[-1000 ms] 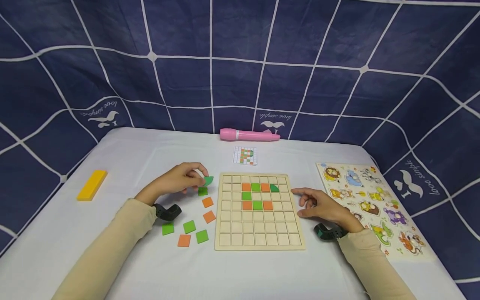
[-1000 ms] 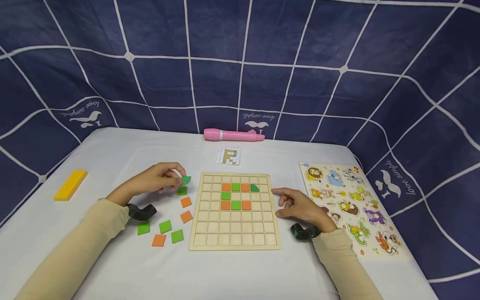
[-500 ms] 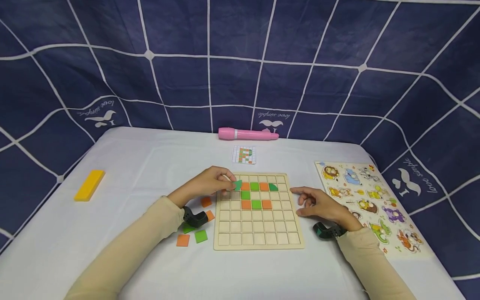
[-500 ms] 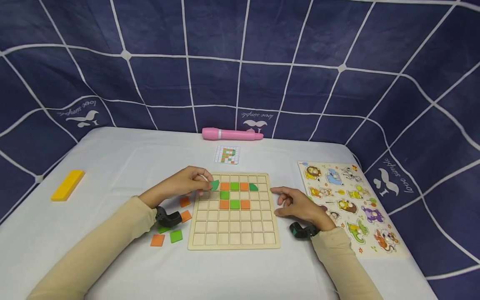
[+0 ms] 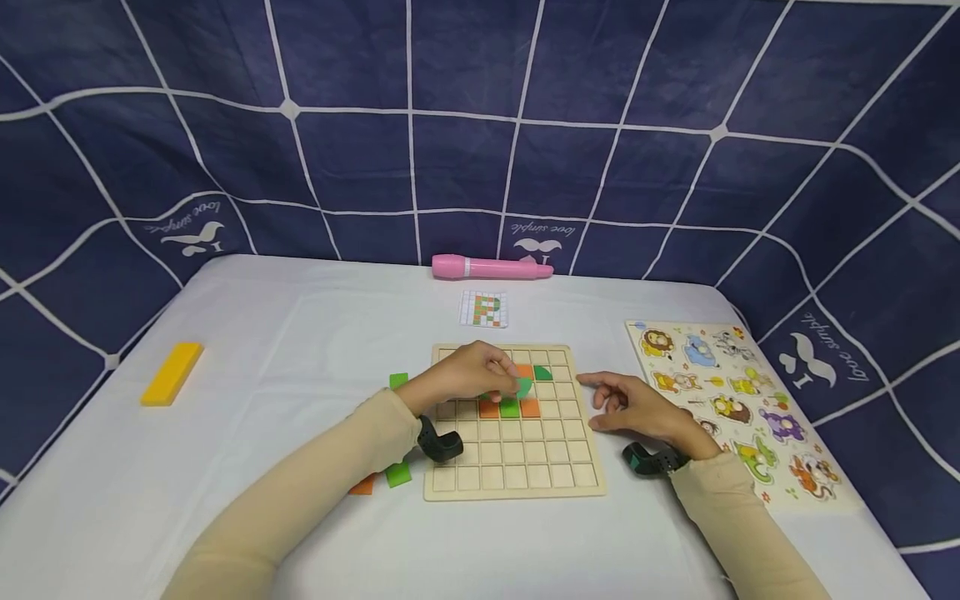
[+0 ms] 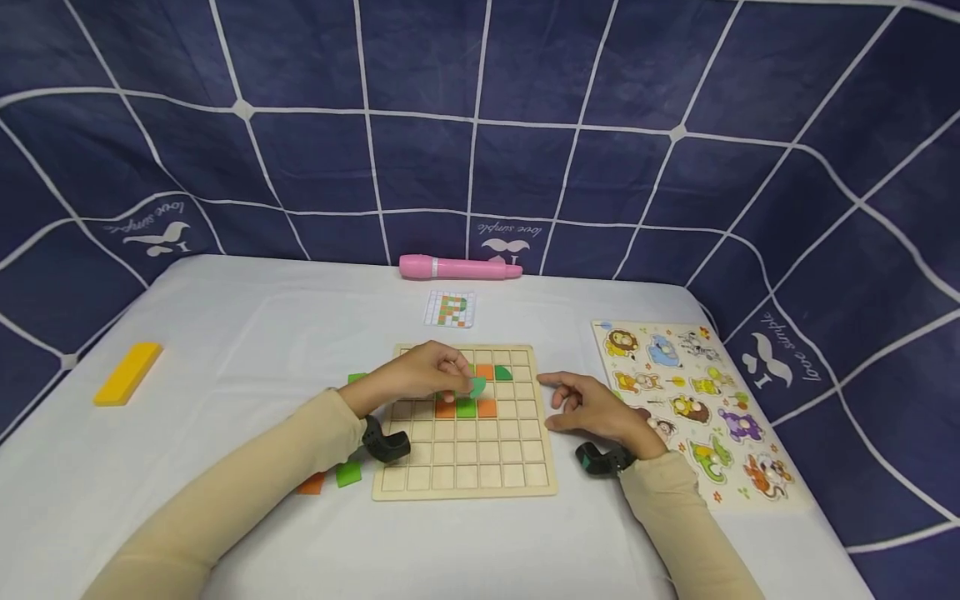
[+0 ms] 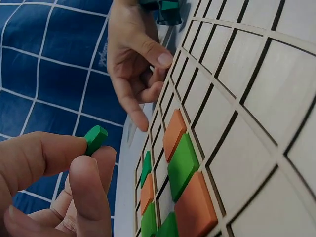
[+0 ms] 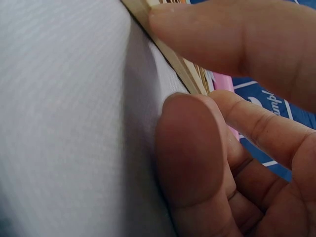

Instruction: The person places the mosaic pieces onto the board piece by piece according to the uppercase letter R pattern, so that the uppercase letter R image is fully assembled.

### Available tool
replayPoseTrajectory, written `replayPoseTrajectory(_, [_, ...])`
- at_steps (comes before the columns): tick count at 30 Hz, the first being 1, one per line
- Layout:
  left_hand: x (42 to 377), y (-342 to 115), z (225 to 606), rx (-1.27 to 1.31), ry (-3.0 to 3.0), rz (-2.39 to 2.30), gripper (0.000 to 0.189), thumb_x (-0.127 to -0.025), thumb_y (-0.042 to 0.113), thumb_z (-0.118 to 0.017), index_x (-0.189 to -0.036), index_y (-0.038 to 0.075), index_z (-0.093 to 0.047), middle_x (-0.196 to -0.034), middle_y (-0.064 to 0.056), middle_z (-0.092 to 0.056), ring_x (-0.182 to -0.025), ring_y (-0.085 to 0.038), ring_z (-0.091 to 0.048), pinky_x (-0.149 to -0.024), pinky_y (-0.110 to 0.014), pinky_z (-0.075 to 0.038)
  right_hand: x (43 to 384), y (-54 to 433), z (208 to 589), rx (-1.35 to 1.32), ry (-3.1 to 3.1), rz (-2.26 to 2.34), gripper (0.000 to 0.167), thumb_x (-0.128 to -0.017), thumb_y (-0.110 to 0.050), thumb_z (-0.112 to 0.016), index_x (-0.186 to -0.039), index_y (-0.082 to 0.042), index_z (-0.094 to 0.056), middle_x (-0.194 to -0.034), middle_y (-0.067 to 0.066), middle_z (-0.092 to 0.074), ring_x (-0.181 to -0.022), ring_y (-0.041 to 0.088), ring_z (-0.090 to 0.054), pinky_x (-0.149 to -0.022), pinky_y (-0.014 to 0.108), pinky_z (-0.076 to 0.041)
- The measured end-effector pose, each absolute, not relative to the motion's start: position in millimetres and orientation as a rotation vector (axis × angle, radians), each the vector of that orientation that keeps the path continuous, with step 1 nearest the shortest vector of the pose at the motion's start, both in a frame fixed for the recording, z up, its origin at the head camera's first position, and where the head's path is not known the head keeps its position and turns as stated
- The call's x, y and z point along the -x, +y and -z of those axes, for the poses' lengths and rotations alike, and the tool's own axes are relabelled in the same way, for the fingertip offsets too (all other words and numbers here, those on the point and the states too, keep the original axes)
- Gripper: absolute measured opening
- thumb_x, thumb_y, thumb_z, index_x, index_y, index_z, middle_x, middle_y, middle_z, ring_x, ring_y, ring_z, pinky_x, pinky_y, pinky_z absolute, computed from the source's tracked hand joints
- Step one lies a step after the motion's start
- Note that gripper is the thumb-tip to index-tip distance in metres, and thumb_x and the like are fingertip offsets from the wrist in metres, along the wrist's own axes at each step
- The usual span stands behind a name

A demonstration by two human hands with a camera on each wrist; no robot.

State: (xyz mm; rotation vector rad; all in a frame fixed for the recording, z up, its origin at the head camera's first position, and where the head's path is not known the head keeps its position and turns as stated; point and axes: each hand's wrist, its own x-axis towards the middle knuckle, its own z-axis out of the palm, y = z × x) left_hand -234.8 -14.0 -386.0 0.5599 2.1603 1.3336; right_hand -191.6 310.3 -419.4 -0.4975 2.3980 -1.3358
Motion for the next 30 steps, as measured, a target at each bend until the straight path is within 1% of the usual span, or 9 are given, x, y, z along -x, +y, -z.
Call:
replayPoseTrajectory(2, [236,-9,387,-0.562,2.177,-1.305,0.019,-0.098,0.018,-0.078,-0.110,0.003,-0.076,-0.072,-0.001,-0.072,-0.068,-0.011,-0.068,-0.069,-0.024,-0.050,192,310,419,0.491,2.403,1.327,0.071,-0.087,0.002,-0.083,-0.148,0.017,-0.050,-0.100,0.011,-0.059,-0.079,0.011,-0.052,-0.070,0.022,-0.045])
replayPoseTrajectory(6, [236,2,389,-0.580,2.195,-1.256,0.017,-0.097,0.019,-0.080,-0.106,0.006,-0.076,-0.075,-0.001,-0.075,-0.069,-0.011,-0.068,-0.071,-0.025,-0.048,192,309,419,0.484,2.404,1.322,0.071,-0.087,0.002,-0.083,-0.148,0.017,-0.050,-0.100,0.011,-0.058,-0.079,0.012,-0.052,-0.070,0.022,-0.045])
replayPoseTrajectory(14, [234,19,393,-0.616,2.184,-1.235,0.012,-0.097,0.014,-0.080,-0.104,0.005,-0.079,-0.077,0.001,-0.076,-0.066,-0.007,-0.068,-0.074,-0.022,-0.049,192,310,419,0.506,2.403,1.340,0.071,-0.086,0.003,-0.083,-0.147,0.018,-0.050,-0.100,0.011,-0.059,-0.078,0.011,-0.053,-0.069,0.022,-0.045])
replayPoseTrajectory(16, [234,22,394,-0.614,2.188,-1.224,0.011,-0.096,0.013,-0.080,-0.104,0.005,-0.079,-0.077,0.002,-0.075,-0.065,-0.007,-0.068,-0.078,-0.023,-0.050,193,310,420,0.510,2.396,1.352,0.071,-0.086,0.004,-0.083,-0.147,0.018,-0.050,-0.100,0.012,-0.059,-0.078,0.010,-0.053,-0.069,0.022,-0.046])
replayPoseTrajectory(19, [233,27,395,-0.600,2.199,-1.201,0.010,-0.096,0.014,-0.081,-0.102,0.006,-0.080,-0.075,0.002,-0.074,-0.065,-0.007,-0.068,-0.093,-0.028,-0.052,193,310,420,0.510,2.385,1.364,0.070,-0.086,0.004,-0.083,-0.147,0.018,-0.050,-0.100,0.012,-0.059,-0.078,0.011,-0.053,-0.069,0.022,-0.046])
replayPoseTrajectory(21, [233,29,395,-0.595,2.203,-1.191,0.008,-0.097,0.013,-0.081,-0.101,0.007,-0.080,-0.073,0.002,-0.074,-0.064,-0.008,-0.069,-0.101,-0.034,-0.052,193,311,420,0.508,2.379,1.368,0.070,-0.087,0.003,-0.083,-0.147,0.018,-0.050,-0.100,0.012,-0.059,-0.078,0.011,-0.053,-0.069,0.022,-0.046])
replayPoseTrajectory(23, [233,31,395,-0.600,2.213,-1.172,0.007,-0.097,0.013,-0.080,-0.100,0.007,-0.080,-0.071,0.002,-0.073,-0.065,-0.008,-0.069,-0.105,-0.037,-0.050,194,311,421,0.508,2.376,1.370,0.070,-0.087,0.003,-0.083,-0.147,0.018,-0.050,-0.100,0.012,-0.059,-0.078,0.011,-0.053,-0.069,0.022,-0.046])
replayPoseTrajectory(26, [232,33,395,-0.625,2.237,-1.133,0.006,-0.098,0.013,-0.080,-0.099,0.008,-0.081,-0.069,0.003,-0.071,-0.067,-0.009,-0.069,-0.102,-0.037,-0.050,194,311,421,0.505,2.377,1.370,0.071,-0.086,0.003,-0.083,-0.147,0.018,-0.050,-0.100,0.012,-0.058,-0.078,0.011,-0.053,-0.069,0.022,-0.046])
replayPoseTrajectory(30, [232,36,396,-0.669,2.294,-1.069,0.006,-0.098,0.016,-0.081,-0.098,0.010,-0.083,-0.067,0.003,-0.070,-0.068,-0.010,-0.066,-0.090,-0.031,-0.049,194,311,422,0.501,2.380,1.368,0.071,-0.086,0.004,-0.083,-0.148,0.017,-0.050,-0.100,0.011,-0.058,-0.078,0.011,-0.053,-0.069,0.021,-0.046])
